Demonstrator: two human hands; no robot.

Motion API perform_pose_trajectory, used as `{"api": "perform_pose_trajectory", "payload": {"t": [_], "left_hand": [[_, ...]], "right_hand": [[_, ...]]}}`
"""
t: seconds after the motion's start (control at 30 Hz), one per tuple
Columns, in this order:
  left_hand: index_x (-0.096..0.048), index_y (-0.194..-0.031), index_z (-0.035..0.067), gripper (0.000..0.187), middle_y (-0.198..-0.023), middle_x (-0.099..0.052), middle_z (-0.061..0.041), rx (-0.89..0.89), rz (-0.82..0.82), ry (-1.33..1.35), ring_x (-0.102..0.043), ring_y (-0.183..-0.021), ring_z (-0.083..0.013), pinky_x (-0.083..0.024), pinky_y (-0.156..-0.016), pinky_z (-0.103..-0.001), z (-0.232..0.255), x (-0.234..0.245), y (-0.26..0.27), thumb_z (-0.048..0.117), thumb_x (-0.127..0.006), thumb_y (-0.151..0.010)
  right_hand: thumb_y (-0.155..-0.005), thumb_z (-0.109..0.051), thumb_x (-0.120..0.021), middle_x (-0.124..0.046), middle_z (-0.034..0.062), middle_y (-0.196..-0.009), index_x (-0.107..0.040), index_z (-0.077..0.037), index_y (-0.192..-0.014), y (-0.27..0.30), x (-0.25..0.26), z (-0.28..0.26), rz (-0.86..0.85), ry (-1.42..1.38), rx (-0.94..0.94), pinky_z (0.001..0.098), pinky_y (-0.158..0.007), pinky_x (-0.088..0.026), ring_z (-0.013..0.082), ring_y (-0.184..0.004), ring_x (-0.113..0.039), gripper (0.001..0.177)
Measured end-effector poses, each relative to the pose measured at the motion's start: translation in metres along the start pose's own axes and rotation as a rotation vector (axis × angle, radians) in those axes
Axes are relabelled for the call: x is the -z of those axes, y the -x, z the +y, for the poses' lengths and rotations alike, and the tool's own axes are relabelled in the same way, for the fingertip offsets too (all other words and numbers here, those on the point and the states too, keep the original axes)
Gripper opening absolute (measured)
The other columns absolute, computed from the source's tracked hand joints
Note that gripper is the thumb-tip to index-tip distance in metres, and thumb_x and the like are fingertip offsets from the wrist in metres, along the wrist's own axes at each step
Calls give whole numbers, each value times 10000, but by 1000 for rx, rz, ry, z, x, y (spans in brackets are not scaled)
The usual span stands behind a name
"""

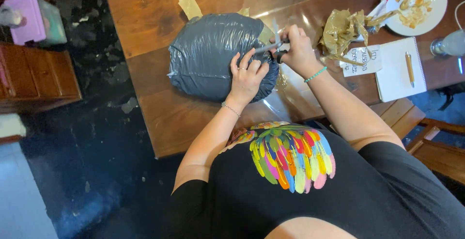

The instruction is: The person uses scissors to cut through tape and plastic wrapping on a large bundle, then peels away multiple layers of paper and tape by hand until a black plastic-wrapped item is partially revealed.

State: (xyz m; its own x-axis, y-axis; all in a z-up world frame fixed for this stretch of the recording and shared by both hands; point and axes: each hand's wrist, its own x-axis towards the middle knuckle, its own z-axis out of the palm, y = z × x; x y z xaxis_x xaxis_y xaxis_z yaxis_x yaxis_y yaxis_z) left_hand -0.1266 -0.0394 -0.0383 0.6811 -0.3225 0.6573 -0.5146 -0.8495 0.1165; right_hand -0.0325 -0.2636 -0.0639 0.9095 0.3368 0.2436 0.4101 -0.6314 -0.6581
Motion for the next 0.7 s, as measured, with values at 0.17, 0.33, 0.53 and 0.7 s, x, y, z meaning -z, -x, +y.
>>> {"api": "perform_pose_trajectory", "payload": {"t": [0.17,0.33,0.53,0.7], "left_hand": [[-725,-1350,194,318,-1032,-537,-39,25,11,-100,-657,-1394,-347,-449,-1178,-673,5,-21,7,10,-642,-1105],[-789,-1255,128,318,-985,-548,-54,88,-62,-44,-658,-1349,-358,-459,-1155,-634,13,-7,4,-73,-764,-1009],[-808,-1258,118,410,-951,-485,-58,127,-59,24,-636,-1389,-395,-415,-1223,-690,17,-12,7,-179,-763,-979],[-813,-1195,138,281,-939,-464,-45,187,-48,-25,-639,-1381,-369,-412,-1224,-676,26,-11,2,-86,-754,-1036]], "right_hand": [[-866,-96,-944,-805,-43,-984,-577,-132,-1047,-14,-13,7,136,103,290,355,-956,-537,234,-923,-670,411],[-770,107,-745,-757,28,-1054,-515,-107,-1094,-19,-3,5,55,-55,167,431,-922,-500,322,-959,-593,451],[-932,20,-894,-808,62,-1123,-366,-125,-1084,-19,25,-23,-82,-378,-20,398,-852,-572,212,-1004,-774,568],[-1033,-187,-939,-606,53,-969,-369,-123,-1115,-41,18,-21,-97,-212,23,442,-770,-444,291,-836,-589,580]]}}
